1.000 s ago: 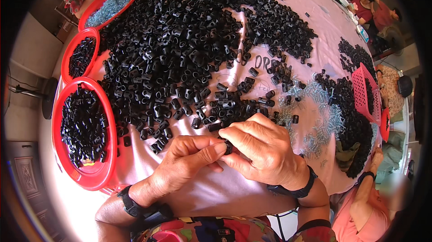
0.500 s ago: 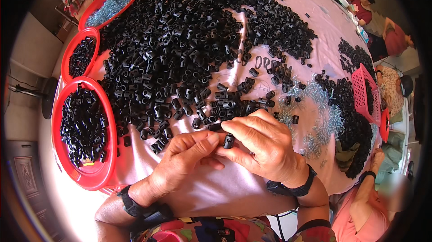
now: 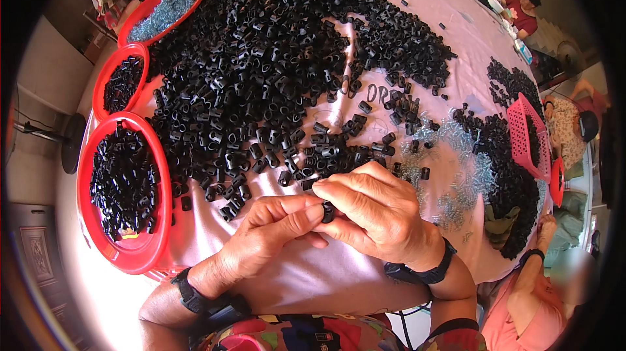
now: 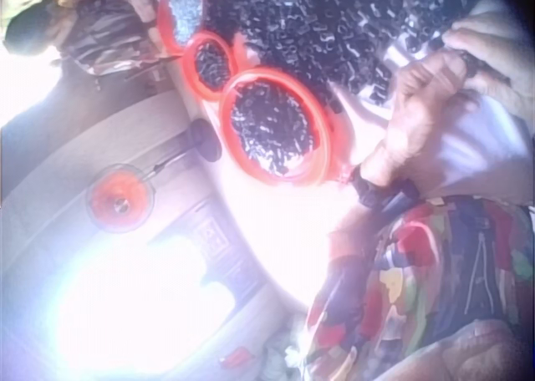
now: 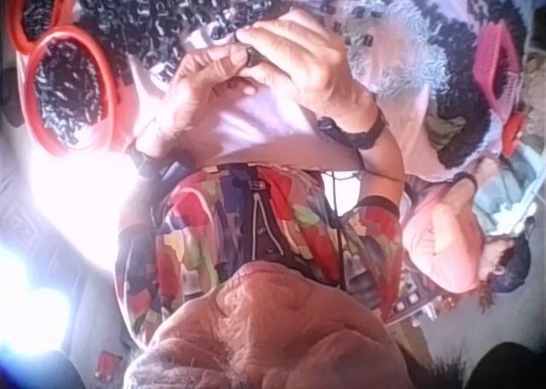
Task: Threading small black circular components onto a thin metal wire.
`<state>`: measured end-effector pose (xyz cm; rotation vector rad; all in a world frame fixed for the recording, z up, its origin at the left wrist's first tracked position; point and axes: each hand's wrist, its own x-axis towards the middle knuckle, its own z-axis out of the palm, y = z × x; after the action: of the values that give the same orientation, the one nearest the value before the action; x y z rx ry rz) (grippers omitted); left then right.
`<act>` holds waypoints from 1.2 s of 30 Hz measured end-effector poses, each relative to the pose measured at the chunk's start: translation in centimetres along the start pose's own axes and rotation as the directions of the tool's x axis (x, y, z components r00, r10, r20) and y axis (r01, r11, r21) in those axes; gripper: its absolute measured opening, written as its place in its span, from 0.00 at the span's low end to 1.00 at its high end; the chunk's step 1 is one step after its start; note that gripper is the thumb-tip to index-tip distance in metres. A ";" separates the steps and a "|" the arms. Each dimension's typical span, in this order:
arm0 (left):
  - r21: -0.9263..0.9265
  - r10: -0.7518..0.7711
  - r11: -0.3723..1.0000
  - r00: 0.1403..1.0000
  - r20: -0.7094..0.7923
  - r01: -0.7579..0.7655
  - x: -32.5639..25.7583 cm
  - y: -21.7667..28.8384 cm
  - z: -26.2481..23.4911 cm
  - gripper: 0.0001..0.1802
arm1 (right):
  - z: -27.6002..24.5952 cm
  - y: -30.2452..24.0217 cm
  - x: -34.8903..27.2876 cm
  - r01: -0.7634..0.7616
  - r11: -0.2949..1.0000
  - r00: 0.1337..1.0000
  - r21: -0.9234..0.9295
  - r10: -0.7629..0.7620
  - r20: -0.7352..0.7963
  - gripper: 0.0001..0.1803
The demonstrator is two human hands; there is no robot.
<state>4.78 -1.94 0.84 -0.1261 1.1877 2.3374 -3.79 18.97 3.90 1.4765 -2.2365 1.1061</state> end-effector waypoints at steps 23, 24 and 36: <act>-0.186 -0.051 0.981 0.997 0.054 0.060 -0.2 0.1 -0.7 0.16 | -0.2 0.3 0.1 0.002 0.994 0.999 0.113 -0.006 0.033 0.31; -0.187 -0.045 0.981 0.997 0.062 0.056 -0.2 0.1 -0.7 0.16 | -0.2 0.4 0.0 0.002 0.993 0.999 0.119 -0.006 0.032 0.32; -0.187 -0.003 0.982 0.995 0.101 0.022 -0.4 -0.1 -1.1 0.16 | -0.3 0.1 0.1 -0.007 0.987 0.999 0.158 0.000 0.049 0.32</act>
<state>5.05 -2.93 0.21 -0.0804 0.9154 2.4114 -3.97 19.17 4.11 1.5768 -2.2294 1.2881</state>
